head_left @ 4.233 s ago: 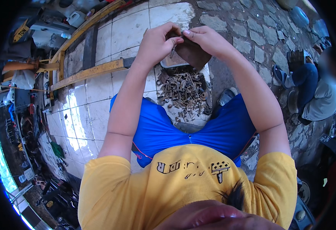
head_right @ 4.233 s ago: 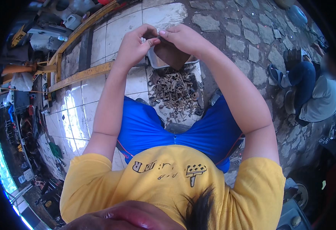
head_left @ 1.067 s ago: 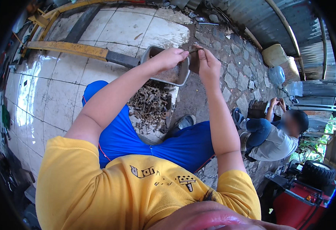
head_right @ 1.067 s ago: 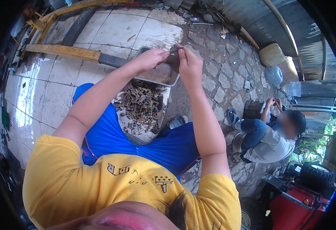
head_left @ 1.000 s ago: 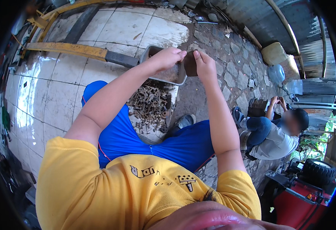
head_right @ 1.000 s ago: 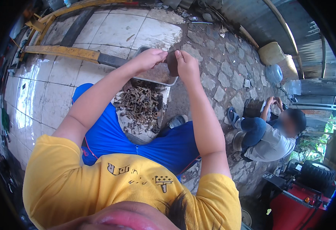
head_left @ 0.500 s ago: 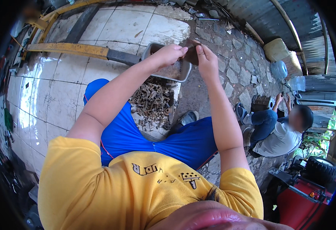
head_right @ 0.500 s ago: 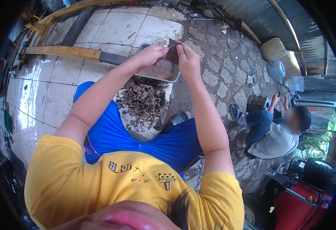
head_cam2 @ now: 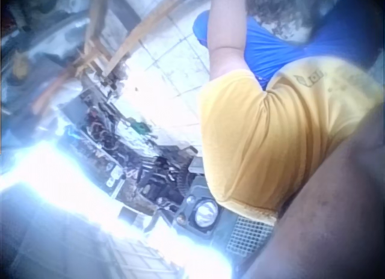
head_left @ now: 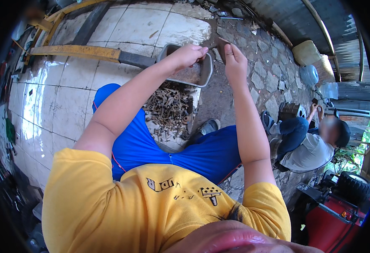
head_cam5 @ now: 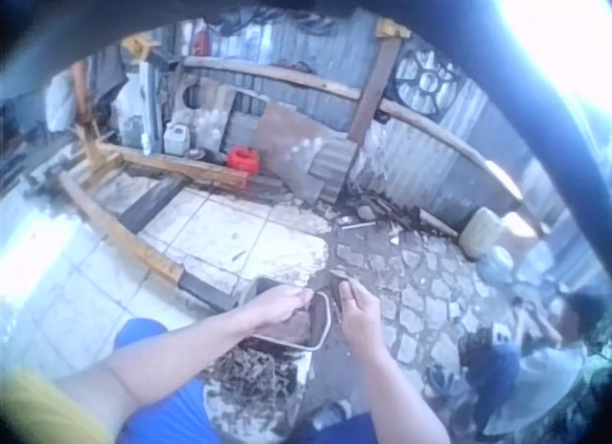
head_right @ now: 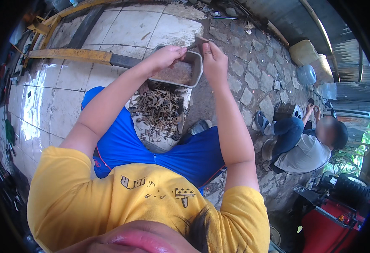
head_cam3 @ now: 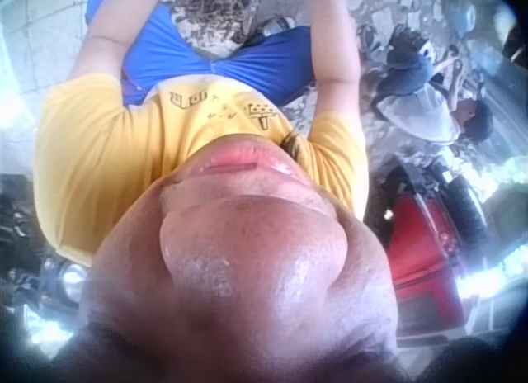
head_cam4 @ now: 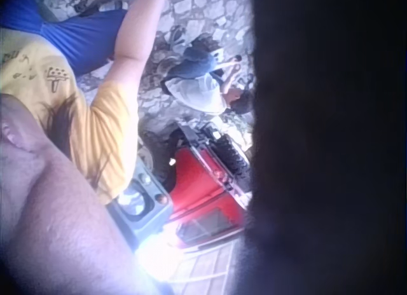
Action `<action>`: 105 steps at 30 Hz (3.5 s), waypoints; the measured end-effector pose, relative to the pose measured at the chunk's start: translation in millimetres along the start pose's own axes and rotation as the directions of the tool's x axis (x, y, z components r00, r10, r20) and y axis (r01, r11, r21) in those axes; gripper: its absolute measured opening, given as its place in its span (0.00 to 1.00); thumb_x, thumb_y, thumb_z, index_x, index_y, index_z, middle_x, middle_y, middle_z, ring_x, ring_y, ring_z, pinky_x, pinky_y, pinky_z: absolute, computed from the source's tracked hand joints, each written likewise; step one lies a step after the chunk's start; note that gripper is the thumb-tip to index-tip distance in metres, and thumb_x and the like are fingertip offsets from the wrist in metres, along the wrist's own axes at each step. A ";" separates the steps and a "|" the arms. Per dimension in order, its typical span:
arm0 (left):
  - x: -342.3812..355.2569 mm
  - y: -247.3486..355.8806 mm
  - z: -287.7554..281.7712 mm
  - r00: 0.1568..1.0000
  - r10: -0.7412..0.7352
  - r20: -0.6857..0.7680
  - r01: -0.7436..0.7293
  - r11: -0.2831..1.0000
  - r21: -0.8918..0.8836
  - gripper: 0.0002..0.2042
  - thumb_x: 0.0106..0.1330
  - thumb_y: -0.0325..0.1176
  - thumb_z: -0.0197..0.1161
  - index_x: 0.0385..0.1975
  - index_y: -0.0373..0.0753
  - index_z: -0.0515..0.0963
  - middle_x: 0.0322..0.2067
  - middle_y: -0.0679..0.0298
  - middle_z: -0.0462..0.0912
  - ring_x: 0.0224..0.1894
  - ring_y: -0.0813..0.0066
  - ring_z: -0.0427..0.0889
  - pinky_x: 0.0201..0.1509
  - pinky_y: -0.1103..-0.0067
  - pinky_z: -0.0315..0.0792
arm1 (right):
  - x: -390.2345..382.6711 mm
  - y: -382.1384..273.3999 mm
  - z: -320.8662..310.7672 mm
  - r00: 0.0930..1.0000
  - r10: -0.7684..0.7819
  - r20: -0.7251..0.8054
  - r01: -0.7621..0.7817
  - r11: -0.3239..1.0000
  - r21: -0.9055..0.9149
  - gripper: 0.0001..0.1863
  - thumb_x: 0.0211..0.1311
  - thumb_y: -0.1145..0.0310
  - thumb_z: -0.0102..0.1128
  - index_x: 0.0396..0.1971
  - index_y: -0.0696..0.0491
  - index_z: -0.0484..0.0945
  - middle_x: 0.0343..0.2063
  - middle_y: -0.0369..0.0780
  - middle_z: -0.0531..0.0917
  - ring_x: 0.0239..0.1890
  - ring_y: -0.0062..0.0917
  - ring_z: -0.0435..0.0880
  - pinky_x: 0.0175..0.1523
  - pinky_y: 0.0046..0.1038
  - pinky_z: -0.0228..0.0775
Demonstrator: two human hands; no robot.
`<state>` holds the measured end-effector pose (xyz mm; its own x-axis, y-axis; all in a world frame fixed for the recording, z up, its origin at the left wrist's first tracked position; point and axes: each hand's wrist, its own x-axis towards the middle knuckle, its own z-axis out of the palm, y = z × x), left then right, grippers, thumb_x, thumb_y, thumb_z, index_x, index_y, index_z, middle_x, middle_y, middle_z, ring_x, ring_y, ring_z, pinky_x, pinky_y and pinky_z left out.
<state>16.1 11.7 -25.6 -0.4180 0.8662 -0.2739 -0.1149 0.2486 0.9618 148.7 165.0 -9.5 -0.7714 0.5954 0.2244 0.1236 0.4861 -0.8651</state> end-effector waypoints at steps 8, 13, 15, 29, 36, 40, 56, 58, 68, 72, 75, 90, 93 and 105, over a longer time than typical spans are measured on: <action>11.0 -15.4 -4.7 0.989 0.147 0.012 -0.147 0.980 0.134 0.20 0.84 0.50 0.52 0.39 0.40 0.80 0.28 0.74 0.74 0.31 0.83 0.68 0.37 0.79 0.66 | 9.5 16.9 -5.2 0.941 0.261 0.216 -0.320 0.893 0.317 0.18 0.83 0.57 0.56 0.53 0.58 0.85 0.40 0.33 0.88 0.41 0.17 0.82 0.50 0.24 0.75; 13.9 -17.9 -3.7 0.969 0.243 -0.047 -0.211 0.912 0.351 0.23 0.84 0.51 0.52 0.48 0.33 0.82 0.34 0.70 0.82 0.37 0.79 0.75 0.43 0.75 0.72 | -7.4 -8.7 1.2 0.941 0.240 0.240 -0.324 0.847 0.421 0.18 0.84 0.59 0.55 0.54 0.58 0.84 0.42 0.33 0.87 0.42 0.17 0.83 0.51 0.25 0.76; 11.5 -20.4 2.2 0.958 0.285 -0.035 -0.264 0.922 0.284 0.25 0.84 0.52 0.51 0.50 0.32 0.82 0.36 0.68 0.84 0.38 0.76 0.76 0.45 0.74 0.74 | -8.7 -12.2 8.0 0.953 0.212 0.217 -0.295 0.814 0.500 0.17 0.84 0.61 0.54 0.52 0.59 0.84 0.41 0.35 0.87 0.41 0.17 0.82 0.51 0.26 0.75; -10.0 13.0 -3.1 0.937 0.300 -0.177 -0.102 0.722 0.685 0.24 0.80 0.57 0.52 0.42 0.44 0.86 0.40 0.50 0.90 0.46 0.43 0.87 0.50 0.55 0.79 | -5.3 -15.2 3.8 0.897 0.338 0.284 -0.438 0.596 0.673 0.13 0.83 0.63 0.55 0.52 0.56 0.83 0.35 0.31 0.83 0.33 0.15 0.77 0.38 0.23 0.68; -7.8 7.8 -7.1 0.908 0.363 -0.207 -0.103 0.674 0.732 0.22 0.81 0.53 0.53 0.42 0.39 0.84 0.34 0.47 0.88 0.41 0.44 0.87 0.45 0.57 0.77 | -6.0 -7.5 5.8 0.911 0.313 0.267 -0.408 0.608 0.681 0.11 0.82 0.63 0.58 0.49 0.54 0.84 0.28 0.27 0.78 0.24 0.10 0.67 0.31 0.19 0.58; -4.9 -6.3 -4.2 0.870 0.465 -0.167 -0.196 0.635 0.747 0.22 0.82 0.52 0.51 0.43 0.41 0.85 0.29 0.50 0.87 0.37 0.48 0.88 0.44 0.58 0.78 | -5.7 -3.6 6.9 0.911 0.320 0.262 -0.410 0.621 0.668 0.11 0.81 0.63 0.59 0.49 0.55 0.84 0.28 0.27 0.79 0.24 0.11 0.68 0.31 0.21 0.60; -8.5 4.0 3.3 0.919 0.366 -0.147 -0.101 0.578 0.810 0.19 0.80 0.51 0.54 0.46 0.45 0.87 0.42 0.55 0.90 0.47 0.48 0.87 0.50 0.57 0.79 | -5.3 1.0 5.8 0.933 0.270 0.240 -0.361 0.689 0.629 0.11 0.80 0.61 0.60 0.40 0.51 0.83 0.25 0.26 0.73 0.24 0.11 0.65 0.30 0.20 0.58; -7.2 9.4 -8.2 0.897 0.420 -0.138 -0.140 0.566 0.813 0.19 0.80 0.51 0.54 0.46 0.44 0.87 0.41 0.54 0.90 0.46 0.48 0.88 0.49 0.58 0.79 | -5.4 -4.9 3.8 0.930 0.283 0.234 -0.367 0.673 0.643 0.11 0.80 0.61 0.60 0.41 0.51 0.84 0.25 0.26 0.74 0.25 0.11 0.66 0.31 0.20 0.58; -8.4 1.3 1.3 0.905 0.412 -0.105 -0.167 0.571 0.804 0.19 0.79 0.52 0.56 0.46 0.44 0.87 0.40 0.53 0.90 0.45 0.48 0.88 0.49 0.60 0.80 | -5.1 -2.2 4.7 0.932 0.282 0.229 -0.363 0.689 0.627 0.11 0.80 0.60 0.60 0.45 0.52 0.85 0.28 0.26 0.77 0.28 0.10 0.68 0.32 0.18 0.59; -9.0 13.1 -7.9 0.908 0.398 -0.127 -0.135 0.567 0.812 0.18 0.79 0.51 0.56 0.46 0.44 0.87 0.41 0.54 0.90 0.46 0.48 0.88 0.48 0.60 0.80 | -6.9 -3.4 2.7 0.933 0.276 0.232 -0.360 0.707 0.609 0.12 0.81 0.60 0.60 0.46 0.52 0.85 0.28 0.26 0.77 0.28 0.11 0.69 0.33 0.19 0.60; -8.4 -1.5 5.6 0.897 0.437 -0.068 -0.205 0.547 0.812 0.17 0.78 0.50 0.56 0.46 0.45 0.87 0.40 0.55 0.90 0.46 0.49 0.88 0.48 0.60 0.80 | -8.4 -10.8 3.4 0.937 0.278 0.209 -0.348 0.718 0.603 0.12 0.81 0.60 0.60 0.46 0.53 0.85 0.28 0.27 0.78 0.29 0.12 0.70 0.35 0.20 0.62; -20.7 22.1 -5.8 0.882 0.455 -0.120 -0.159 0.529 0.834 0.15 0.78 0.48 0.57 0.42 0.46 0.87 0.38 0.56 0.90 0.43 0.49 0.88 0.45 0.58 0.79 | -7.1 -14.4 0.6 0.920 0.282 0.272 -0.391 0.706 0.591 0.16 0.84 0.62 0.54 0.54 0.57 0.83 0.45 0.36 0.88 0.47 0.22 0.87 0.54 0.27 0.78; -19.6 14.0 -1.3 0.868 0.490 -0.084 -0.207 0.510 0.835 0.15 0.78 0.47 0.57 0.41 0.45 0.87 0.38 0.56 0.90 0.43 0.49 0.88 0.44 0.58 0.79 | -8.3 -14.6 1.0 0.904 0.314 0.289 -0.425 0.720 0.549 0.16 0.84 0.62 0.53 0.54 0.57 0.82 0.45 0.35 0.88 0.46 0.21 0.87 0.53 0.28 0.78; -20.7 23.2 -12.3 0.883 0.442 -0.161 -0.133 0.562 0.816 0.16 0.77 0.48 0.59 0.42 0.44 0.87 0.34 0.54 0.89 0.41 0.48 0.88 0.43 0.59 0.79 | -11.0 -13.1 1.9 0.904 0.316 0.287 -0.426 0.707 0.564 0.15 0.83 0.61 0.55 0.52 0.55 0.84 0.41 0.33 0.88 0.40 0.18 0.85 0.46 0.25 0.76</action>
<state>11.1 -5.8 2.4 -0.5646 0.8046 0.1838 0.7263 0.3785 0.5738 154.4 150.9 -1.4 -0.8378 0.5084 -0.1988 0.0636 -0.2706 -0.9606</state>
